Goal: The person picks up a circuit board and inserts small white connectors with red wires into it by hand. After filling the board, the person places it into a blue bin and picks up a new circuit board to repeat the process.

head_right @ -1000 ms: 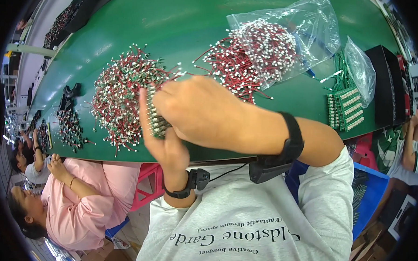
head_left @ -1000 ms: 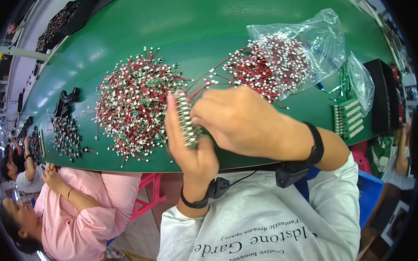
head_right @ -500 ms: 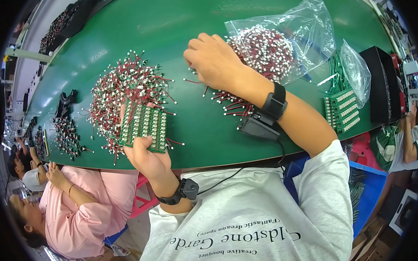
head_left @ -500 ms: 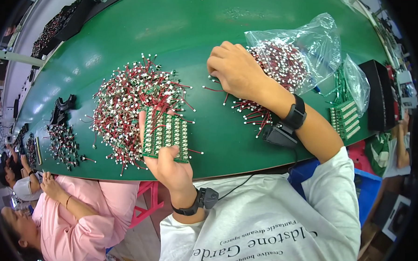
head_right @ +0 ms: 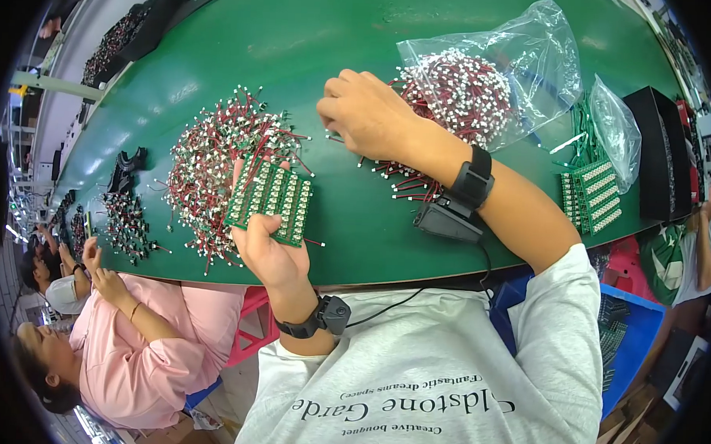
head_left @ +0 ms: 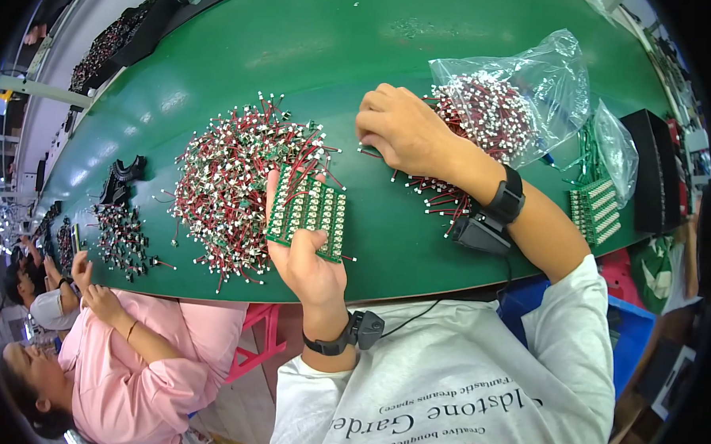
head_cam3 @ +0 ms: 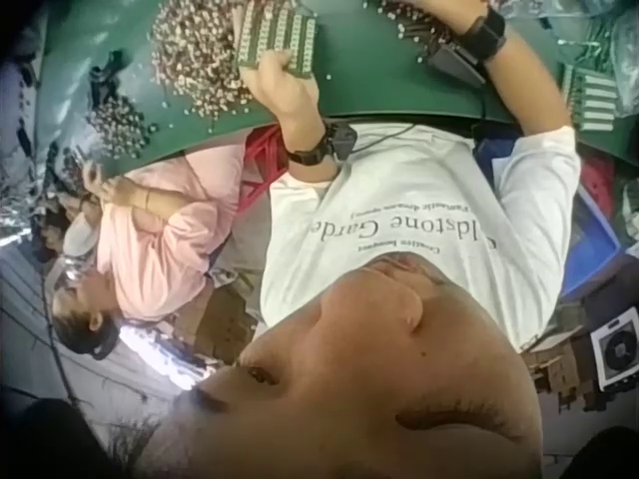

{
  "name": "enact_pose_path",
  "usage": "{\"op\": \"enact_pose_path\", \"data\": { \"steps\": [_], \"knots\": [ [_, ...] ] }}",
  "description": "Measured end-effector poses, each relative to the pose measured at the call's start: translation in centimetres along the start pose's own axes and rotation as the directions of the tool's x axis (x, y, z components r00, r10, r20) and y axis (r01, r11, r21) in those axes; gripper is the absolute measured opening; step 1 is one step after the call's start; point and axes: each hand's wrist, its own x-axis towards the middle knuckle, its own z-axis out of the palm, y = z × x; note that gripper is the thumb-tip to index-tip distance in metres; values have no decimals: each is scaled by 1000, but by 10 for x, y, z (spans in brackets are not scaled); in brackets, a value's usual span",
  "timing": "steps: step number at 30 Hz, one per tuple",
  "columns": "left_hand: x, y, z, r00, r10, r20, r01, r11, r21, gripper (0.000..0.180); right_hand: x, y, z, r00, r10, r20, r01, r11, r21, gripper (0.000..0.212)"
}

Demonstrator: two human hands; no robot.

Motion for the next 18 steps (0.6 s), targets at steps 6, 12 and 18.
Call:
{"op": "enact_pose_path", "data": {
  "steps": [6, 12, 18],
  "knots": [
    [2, -4, -2, 1000, 19, -1, -19, 1000, -15, 84, 8, -30, -32, 994, 104, -30, -77, 874, 480, 9],
    [2, -3, 15, 998, 7, -55, -10, 999, -38, 81, 7, -79, -69, 990, 137, 29, -125, 764, 633, 7],
    [-7, -12, 14, 991, 111, 73, -120, 985, 128, 68, -3, -107, -53, 990, 52, -131, 19, 872, 490, 10]
  ]
}}
